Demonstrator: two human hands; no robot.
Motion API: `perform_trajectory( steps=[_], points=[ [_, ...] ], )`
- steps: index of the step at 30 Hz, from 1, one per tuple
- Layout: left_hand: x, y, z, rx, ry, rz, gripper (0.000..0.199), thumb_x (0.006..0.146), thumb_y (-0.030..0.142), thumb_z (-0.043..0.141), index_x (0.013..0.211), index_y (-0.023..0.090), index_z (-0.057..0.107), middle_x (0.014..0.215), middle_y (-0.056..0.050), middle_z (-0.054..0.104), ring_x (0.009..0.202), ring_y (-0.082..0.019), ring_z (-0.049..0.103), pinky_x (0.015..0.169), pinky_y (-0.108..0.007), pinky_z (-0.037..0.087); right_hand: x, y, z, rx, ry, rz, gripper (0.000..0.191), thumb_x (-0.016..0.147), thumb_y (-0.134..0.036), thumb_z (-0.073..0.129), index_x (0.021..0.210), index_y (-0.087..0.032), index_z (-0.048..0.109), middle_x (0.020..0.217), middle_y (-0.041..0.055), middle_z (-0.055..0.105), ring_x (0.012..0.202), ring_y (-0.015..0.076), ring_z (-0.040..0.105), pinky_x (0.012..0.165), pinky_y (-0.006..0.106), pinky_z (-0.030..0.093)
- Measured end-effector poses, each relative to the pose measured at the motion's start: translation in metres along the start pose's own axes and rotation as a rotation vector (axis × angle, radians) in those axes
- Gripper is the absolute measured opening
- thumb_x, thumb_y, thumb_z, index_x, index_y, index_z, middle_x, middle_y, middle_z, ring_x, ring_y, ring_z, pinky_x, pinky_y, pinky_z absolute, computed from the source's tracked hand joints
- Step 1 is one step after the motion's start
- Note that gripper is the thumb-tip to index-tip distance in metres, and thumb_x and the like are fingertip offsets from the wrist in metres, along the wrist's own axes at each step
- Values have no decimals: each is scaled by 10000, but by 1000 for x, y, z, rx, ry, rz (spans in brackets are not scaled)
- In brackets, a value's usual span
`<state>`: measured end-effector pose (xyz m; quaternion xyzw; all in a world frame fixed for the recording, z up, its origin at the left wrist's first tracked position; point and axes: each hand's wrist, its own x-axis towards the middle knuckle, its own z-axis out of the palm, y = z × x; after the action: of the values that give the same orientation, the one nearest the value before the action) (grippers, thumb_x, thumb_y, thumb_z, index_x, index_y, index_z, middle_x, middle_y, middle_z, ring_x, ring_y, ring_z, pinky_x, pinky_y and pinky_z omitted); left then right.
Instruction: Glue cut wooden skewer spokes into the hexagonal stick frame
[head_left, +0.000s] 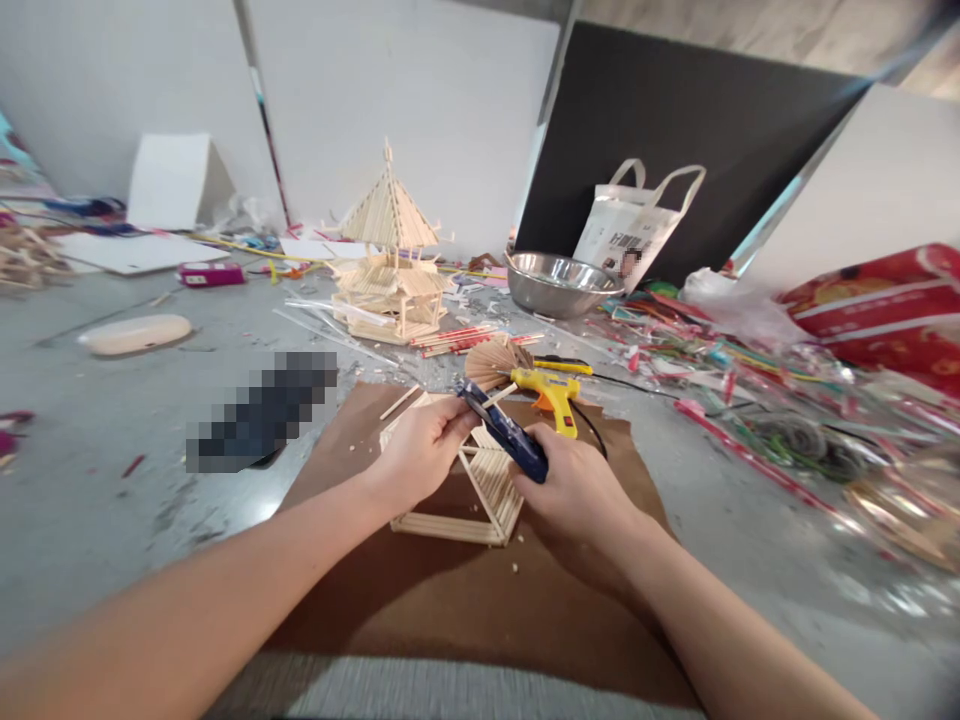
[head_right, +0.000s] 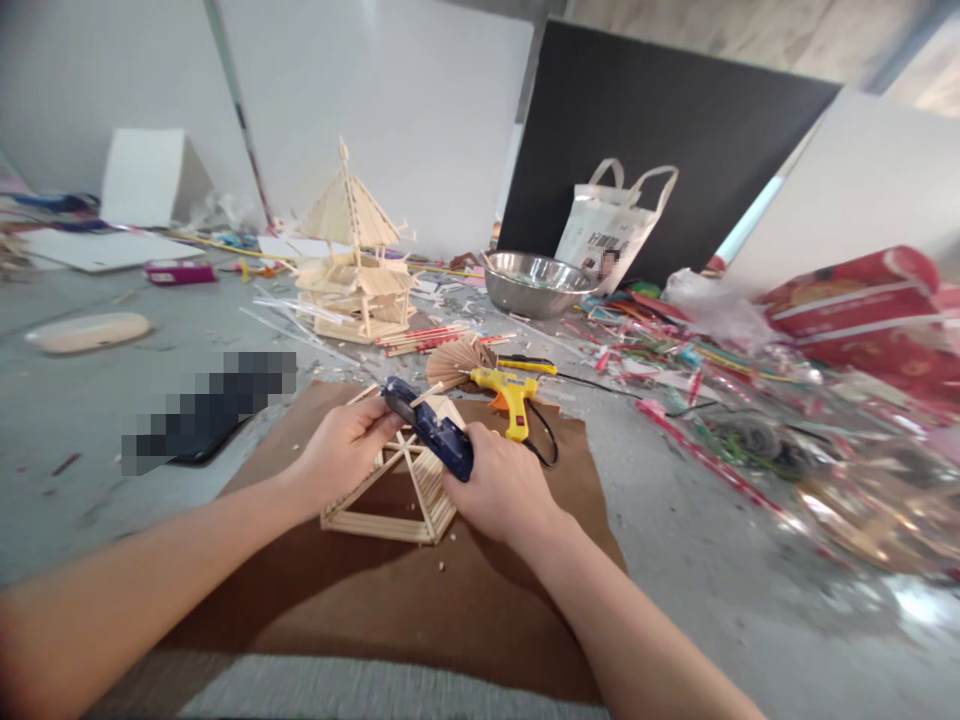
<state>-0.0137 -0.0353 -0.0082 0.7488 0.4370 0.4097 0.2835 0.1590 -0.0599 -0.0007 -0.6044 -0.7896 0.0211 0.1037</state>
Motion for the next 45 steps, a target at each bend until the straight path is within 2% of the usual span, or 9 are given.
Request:
perform_trajectory(
  steps=[9,17,20,24,28,32,36,40,45],
  points=[
    [1,-1,-5,-140,-143,20,246,767,305,409,843,157,590,719,-2,565,726,-127,490,682,-248,388,-5,2,-3,91,16,-39,215,676,-291,437,853,-172,461,758,35,585,640,151,524,545,236,325],
    [2,-1,-4,-310,-219,-72,198,731,288,460,729,128,577,641,18,507,590,-80,415,565,-200,346,-4,7,-2,132,24,-92,270,661,-253,450,915,-160,451,819,49,573,721,164,522,625,258,351],
    [1,2,-3,-429,-248,-126,209,721,316,477,673,129,557,530,44,417,473,-49,331,453,-172,282,-3,9,-1,167,44,-141,320,650,-223,447,964,-157,434,863,56,559,773,172,513,676,277,367],
    [-1,1,-2,-662,-353,-253,249,709,385,495,656,143,522,423,84,234,358,-28,172,351,-171,142,-3,11,1,189,55,-194,383,634,-194,446,1013,-151,416,916,69,544,830,182,503,728,291,367],
    [0,-3,-5,-799,-441,-322,252,706,376,516,671,128,539,414,87,207,357,-22,143,339,-169,108,-4,11,2,181,44,-193,375,639,-206,449,1008,-146,425,920,77,544,818,179,506,714,284,369],
    [1,-5,-12,-894,-581,-414,219,733,332,500,666,126,532,414,90,182,350,-13,107,331,-157,73,-6,9,0,174,15,-180,320,640,-208,442,955,-156,451,897,69,555,765,162,513,663,256,366],
    [1,-6,-15,-965,-665,-444,208,735,326,500,669,130,527,418,92,155,345,-12,97,321,-148,58,-7,8,-2,156,-7,-156,263,641,-220,443,896,-163,466,837,57,568,688,143,515,591,230,344],
    [1,-7,-15,-968,-666,-457,207,737,331,496,681,133,523,422,92,149,346,-13,94,319,-145,55,-8,6,-6,120,-35,-120,194,641,-228,447,824,-168,472,754,37,572,620,131,502,536,216,310],
    [1,-4,-14,-927,-603,-441,209,717,340,516,668,137,510,420,93,155,351,-16,87,326,-149,64,-8,3,-9,91,-74,-87,154,649,-242,448,781,-168,477,715,33,571,582,128,493,502,214,281]
  ],
)
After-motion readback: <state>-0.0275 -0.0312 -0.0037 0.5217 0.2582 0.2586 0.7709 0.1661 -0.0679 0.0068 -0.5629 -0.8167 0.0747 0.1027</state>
